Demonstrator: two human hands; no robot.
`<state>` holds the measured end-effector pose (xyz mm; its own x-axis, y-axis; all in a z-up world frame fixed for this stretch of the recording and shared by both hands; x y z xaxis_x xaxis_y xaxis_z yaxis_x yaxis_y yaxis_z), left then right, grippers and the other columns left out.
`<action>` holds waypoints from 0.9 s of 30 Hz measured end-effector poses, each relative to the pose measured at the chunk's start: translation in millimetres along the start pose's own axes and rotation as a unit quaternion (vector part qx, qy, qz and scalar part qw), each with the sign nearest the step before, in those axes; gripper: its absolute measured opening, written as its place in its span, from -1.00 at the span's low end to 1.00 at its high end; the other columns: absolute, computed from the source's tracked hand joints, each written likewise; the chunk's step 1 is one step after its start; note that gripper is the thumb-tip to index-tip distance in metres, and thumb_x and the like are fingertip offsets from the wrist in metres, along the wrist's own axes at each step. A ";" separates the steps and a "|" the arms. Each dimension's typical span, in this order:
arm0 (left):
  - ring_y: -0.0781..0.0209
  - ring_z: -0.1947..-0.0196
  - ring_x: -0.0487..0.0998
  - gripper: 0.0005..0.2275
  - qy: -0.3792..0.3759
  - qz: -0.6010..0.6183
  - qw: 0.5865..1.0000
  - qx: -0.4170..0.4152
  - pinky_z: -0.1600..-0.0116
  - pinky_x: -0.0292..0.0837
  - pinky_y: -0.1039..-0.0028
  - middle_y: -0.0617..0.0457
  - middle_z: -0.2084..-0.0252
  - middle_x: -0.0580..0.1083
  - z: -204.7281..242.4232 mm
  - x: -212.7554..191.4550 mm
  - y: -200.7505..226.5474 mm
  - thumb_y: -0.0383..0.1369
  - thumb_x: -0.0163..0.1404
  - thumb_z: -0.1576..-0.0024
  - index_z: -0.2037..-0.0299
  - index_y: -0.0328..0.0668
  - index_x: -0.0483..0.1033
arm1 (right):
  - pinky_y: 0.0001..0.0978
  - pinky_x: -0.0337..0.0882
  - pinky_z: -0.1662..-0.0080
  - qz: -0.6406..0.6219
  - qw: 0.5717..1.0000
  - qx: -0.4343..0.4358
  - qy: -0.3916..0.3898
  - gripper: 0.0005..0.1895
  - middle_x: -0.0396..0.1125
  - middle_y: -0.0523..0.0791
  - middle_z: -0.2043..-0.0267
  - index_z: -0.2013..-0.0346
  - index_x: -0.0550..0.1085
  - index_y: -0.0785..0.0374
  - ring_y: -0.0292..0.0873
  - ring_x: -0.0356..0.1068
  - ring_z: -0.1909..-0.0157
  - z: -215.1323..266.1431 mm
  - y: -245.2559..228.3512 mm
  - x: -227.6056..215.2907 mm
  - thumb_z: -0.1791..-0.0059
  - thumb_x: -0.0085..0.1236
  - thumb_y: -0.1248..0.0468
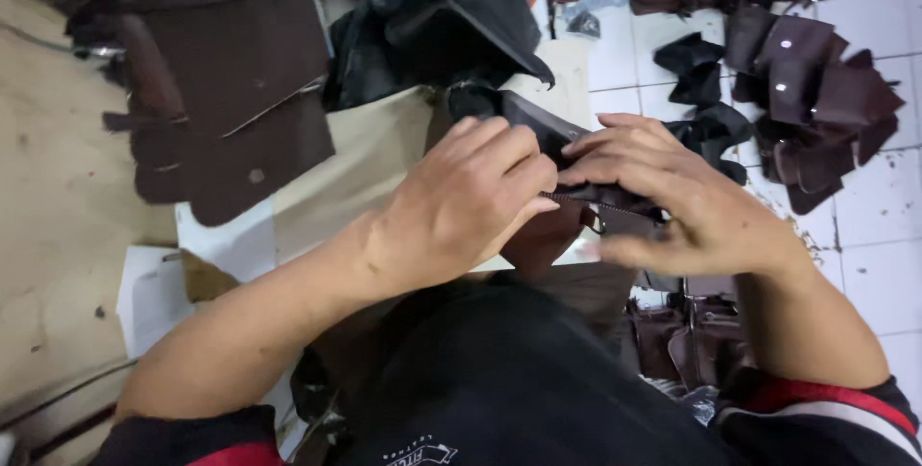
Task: The person aligns and presses a zipper into the seam of a brown leather pouch, then repeatedly opens and closes the zipper to test its function. The person also adjusts the interior lining and edges of the pouch while handling it on a workbench.
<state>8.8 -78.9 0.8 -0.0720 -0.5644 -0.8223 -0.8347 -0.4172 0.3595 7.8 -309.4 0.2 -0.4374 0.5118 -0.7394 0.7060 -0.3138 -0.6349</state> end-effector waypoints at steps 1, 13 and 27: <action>0.03 0.34 0.33 -0.75 0.000 0.003 1.000 0.007 0.22 0.21 0.28 0.02 0.31 0.32 -4.0 1.0 -1.8 -0.41 0.31 -0.14 0.26 -0.21 0.41 | 0.12 0.12 -0.47 0.004 1.000 0.005 0.003 -0.38 0.37 0.04 -0.17 -0.17 0.38 0.31 0.04 0.33 -0.30 0.7 -0.9 -2.1 0.06 0.25 0.02; -0.01 0.36 0.38 -0.84 -0.048 0.124 0.991 -0.012 0.18 0.33 0.26 0.00 0.35 0.43 7.2 2.1 0.1 -0.44 0.13 -0.25 0.33 -0.28 0.43 | -0.07 0.36 -0.30 -0.041 0.995 0.057 0.068 -0.66 0.47 -0.03 0.04 0.01 0.51 0.32 0.01 0.42 -0.13 11.6 -3.1 8.9 0.03 0.25 0.24; 0.03 0.30 0.46 -0.85 -0.008 0.053 0.999 -0.012 0.19 0.31 0.31 -0.04 0.22 0.50 30.6 10.3 8.0 -0.47 0.27 -0.17 0.26 -0.31 0.52 | 0.00 0.28 -0.28 0.027 0.995 0.030 0.086 -0.79 0.43 -0.01 0.06 0.06 0.53 0.31 0.02 0.41 -0.12 23.4 6.4 33.5 -0.06 0.13 0.28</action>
<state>-15.4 -66.3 -18.4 -0.1674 -0.5951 -0.7860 -0.8089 -0.3728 0.4546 -15.4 -312.9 -34.0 -0.2938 0.6206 -0.7270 0.6894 -0.3892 -0.6109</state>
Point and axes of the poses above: each hand's wrist, its own z-axis away from the middle knuckle, its own x-axis out of the palm, y = z × x, the point moved 2 cm from there along -z, towards the middle knuckle
